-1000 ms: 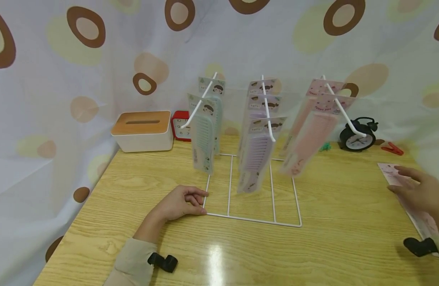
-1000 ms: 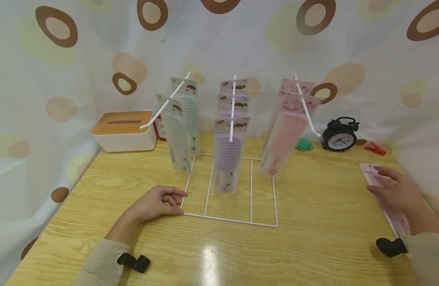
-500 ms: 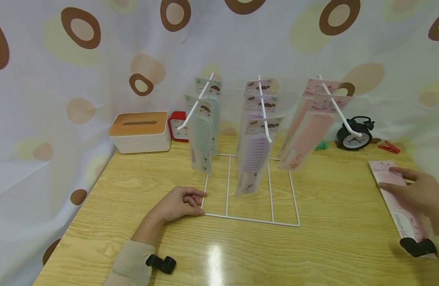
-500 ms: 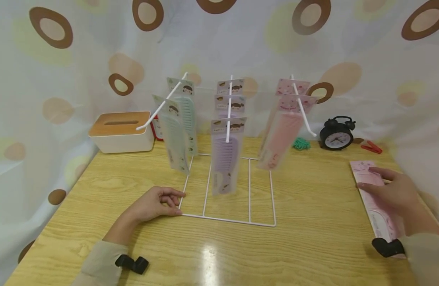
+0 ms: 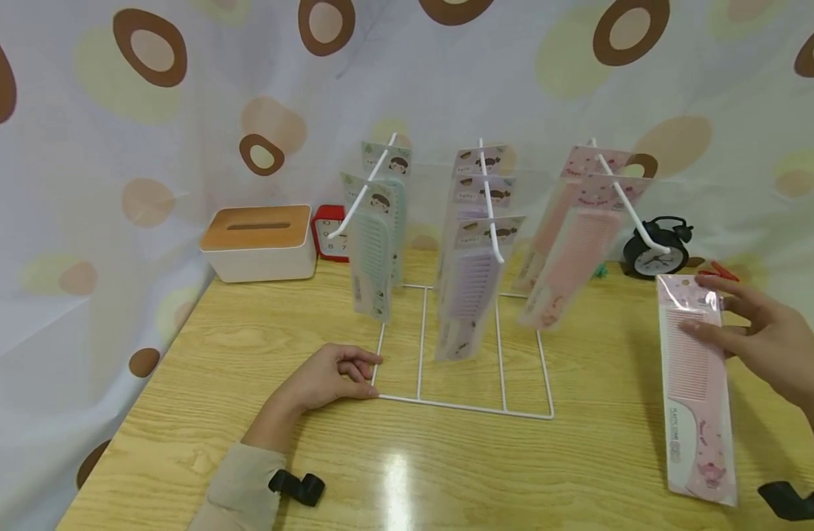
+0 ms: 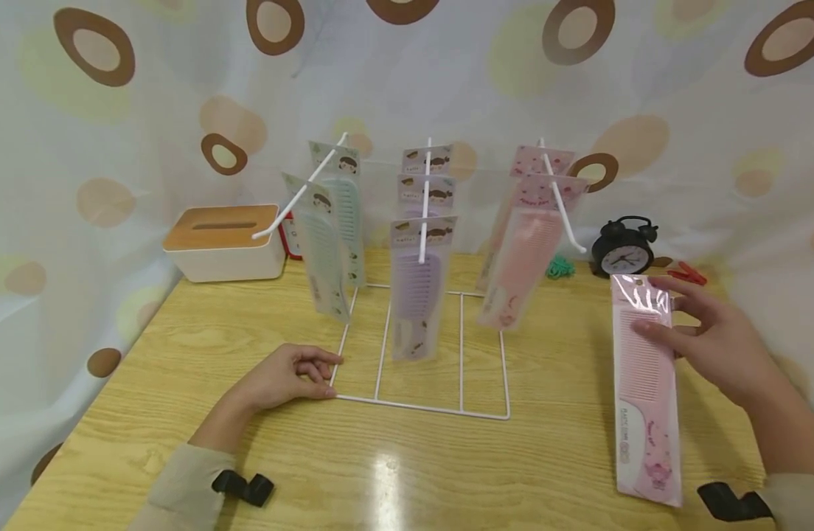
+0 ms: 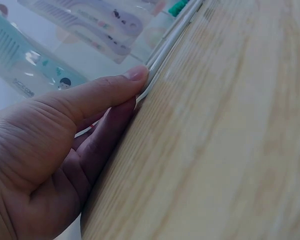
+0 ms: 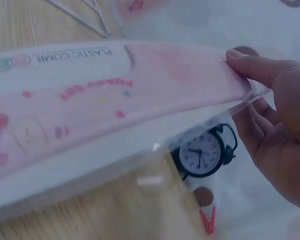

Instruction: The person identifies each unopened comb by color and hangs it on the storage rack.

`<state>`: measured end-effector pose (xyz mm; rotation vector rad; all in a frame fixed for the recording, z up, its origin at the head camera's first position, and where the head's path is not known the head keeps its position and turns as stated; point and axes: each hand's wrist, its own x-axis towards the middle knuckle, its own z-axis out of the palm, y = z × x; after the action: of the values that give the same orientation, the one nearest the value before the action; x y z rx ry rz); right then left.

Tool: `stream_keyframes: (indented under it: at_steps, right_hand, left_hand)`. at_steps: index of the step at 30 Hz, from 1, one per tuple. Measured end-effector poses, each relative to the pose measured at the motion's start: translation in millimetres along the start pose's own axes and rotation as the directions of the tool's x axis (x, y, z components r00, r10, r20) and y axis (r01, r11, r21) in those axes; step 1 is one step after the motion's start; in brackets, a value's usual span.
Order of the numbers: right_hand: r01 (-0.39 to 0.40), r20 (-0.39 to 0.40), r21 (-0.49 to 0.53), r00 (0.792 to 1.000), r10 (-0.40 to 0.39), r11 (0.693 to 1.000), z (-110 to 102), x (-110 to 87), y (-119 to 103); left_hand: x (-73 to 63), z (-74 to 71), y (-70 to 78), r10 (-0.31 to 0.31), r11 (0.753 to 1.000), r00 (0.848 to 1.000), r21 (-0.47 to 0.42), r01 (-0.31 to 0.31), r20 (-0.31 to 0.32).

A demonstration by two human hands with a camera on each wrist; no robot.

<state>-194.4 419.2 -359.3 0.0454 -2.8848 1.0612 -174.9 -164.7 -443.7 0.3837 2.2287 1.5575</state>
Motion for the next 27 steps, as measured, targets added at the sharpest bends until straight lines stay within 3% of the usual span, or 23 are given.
stream_keyframes:
  at_steps: [4, 7, 10, 14, 15, 19, 21, 22, 27]
  right_hand:
    - [0.155, -0.004, 0.115, 0.988, -0.155, 0.981, -0.6, -10.3, -33.7]
    - [0.271, -0.050, 0.225, 0.962, -0.267, 0.936, -1.6, -20.7, -58.9]
    - [0.407, -0.107, 0.418, 0.910, -0.401, 0.812, -4.3, -31.3, -80.0]
    - [0.533, -0.177, 0.596, 0.817, -0.550, 0.600, -5.0, -41.7, -107.4]
    - [0.556, -0.194, 0.597, 0.799, -0.569, 0.577, -4.1, -43.9, -115.6]
    - [0.627, -0.257, 0.652, 0.712, -0.653, 0.427, 1.9, -46.1, -145.8]
    - [0.650, -0.275, 0.648, 0.686, -0.674, 0.397, 4.1, -46.1, -158.1]
    - [0.658, -0.282, 0.640, 0.681, -0.676, 0.397, 5.0, -45.8, -163.3]
    - [0.671, -0.291, 0.615, 0.682, -0.671, 0.415, 7.9, -42.8, -176.3]
  left_hand:
    - [-0.6, 0.1, -0.8, 0.000, 1.000, 1.000, 0.000, 0.000, -0.001]
    - [-0.3, 0.4, -0.8, -0.001, 1.000, 1.000, -0.002, 0.001, 0.000]
    - [0.4, 0.3, -0.9, 0.003, 1.000, 1.000, -0.007, -0.003, 0.003]
    - [0.7, -0.6, -0.5, 0.004, 1.000, 1.000, -0.011, -0.004, 0.004]
    - [0.4, -0.8, -0.1, 0.004, 1.000, 1.000, -0.010, -0.004, 0.004]
    - [-0.3, -0.9, 0.0, 0.009, 1.000, 1.000, -0.003, -0.009, 0.003]
    - [-0.6, -0.7, 0.0, 0.011, 1.000, 1.000, 0.001, -0.011, 0.003]
    - [-0.6, -0.5, -0.1, 0.010, 1.000, 1.000, 0.001, -0.010, 0.003]
    - [-0.5, -0.5, 0.2, 0.007, 1.000, 1.000, 0.005, -0.007, 0.004]
